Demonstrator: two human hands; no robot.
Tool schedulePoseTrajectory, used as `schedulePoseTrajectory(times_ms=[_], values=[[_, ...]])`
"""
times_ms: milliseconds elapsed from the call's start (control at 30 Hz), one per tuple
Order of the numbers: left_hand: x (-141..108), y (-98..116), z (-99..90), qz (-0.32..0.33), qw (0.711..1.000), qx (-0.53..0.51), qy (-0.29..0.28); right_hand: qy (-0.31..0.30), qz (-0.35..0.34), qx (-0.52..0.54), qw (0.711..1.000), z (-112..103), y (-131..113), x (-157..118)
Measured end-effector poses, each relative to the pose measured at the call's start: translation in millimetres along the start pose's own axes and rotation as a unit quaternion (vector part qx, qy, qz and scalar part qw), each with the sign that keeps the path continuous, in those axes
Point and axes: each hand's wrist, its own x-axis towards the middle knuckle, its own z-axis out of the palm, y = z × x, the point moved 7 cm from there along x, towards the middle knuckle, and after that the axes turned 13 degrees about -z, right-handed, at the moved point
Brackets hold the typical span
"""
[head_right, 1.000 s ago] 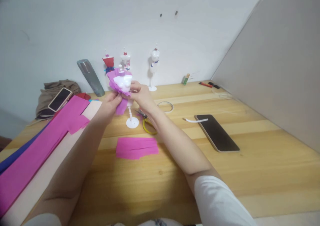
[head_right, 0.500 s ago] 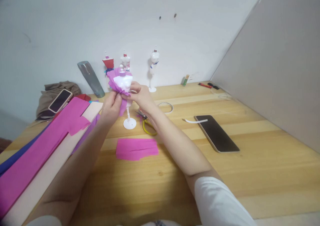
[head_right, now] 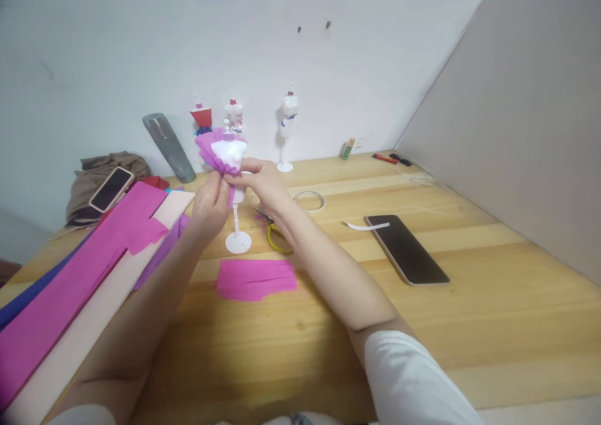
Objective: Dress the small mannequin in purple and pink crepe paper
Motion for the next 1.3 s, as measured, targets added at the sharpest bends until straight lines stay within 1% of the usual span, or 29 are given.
schedulePoseTrajectory(times_ms=[133,300,367,467,567,700,800,1067,1167,1300], values=[[0.9,2.4,2.0,-0.005,0.999,0.017,-0.027,-0.02,0.044,-0.025,0.998,-1.0,0.1,-0.6],[1.4,2.5,2.2,-0.02,0.999,0.02,-0.035,-0.07,0.025,-0.048,0.996,-0.6,-8.4,0.7],[0.9,2.3,2.2,-0.025,0.999,0.02,-0.032,-0.078,0.017,-0.055,0.995,-0.4,-10.2,0.5],[-0.4,3.8,1.9,-0.022,0.999,0.015,-0.018,-0.063,0.012,-0.063,0.996,-1.8,-11.2,0.0],[-1.2,4.1,2.4,-0.031,0.999,0.008,-0.013,-0.055,0.022,-0.071,0.996,-1.8,-10.6,-1.4],[-1.4,4.2,4.2,-0.049,0.998,0.014,-0.029,-0.056,0.034,-0.081,0.995,-1.9,-8.9,-2.7],[-1.3,6.2,4.1,-0.046,0.998,0.008,-0.037,-0.052,0.03,-0.083,0.995,-2.0,-8.2,-2.7],[1.3,1.4,5.3,-0.033,0.999,0.001,-0.036,-0.018,0.043,-0.067,0.997,-2.5,-4.1,-2.9],[2.0,-0.3,5.3,-0.027,0.999,-0.01,-0.031,-0.018,0.046,-0.066,0.997,-3.5,-2.2,-2.6],[2.8,-0.3,5.3,-0.037,0.999,-0.014,-0.031,-0.02,0.051,-0.061,0.997,-4.2,-1.7,-3.1]])
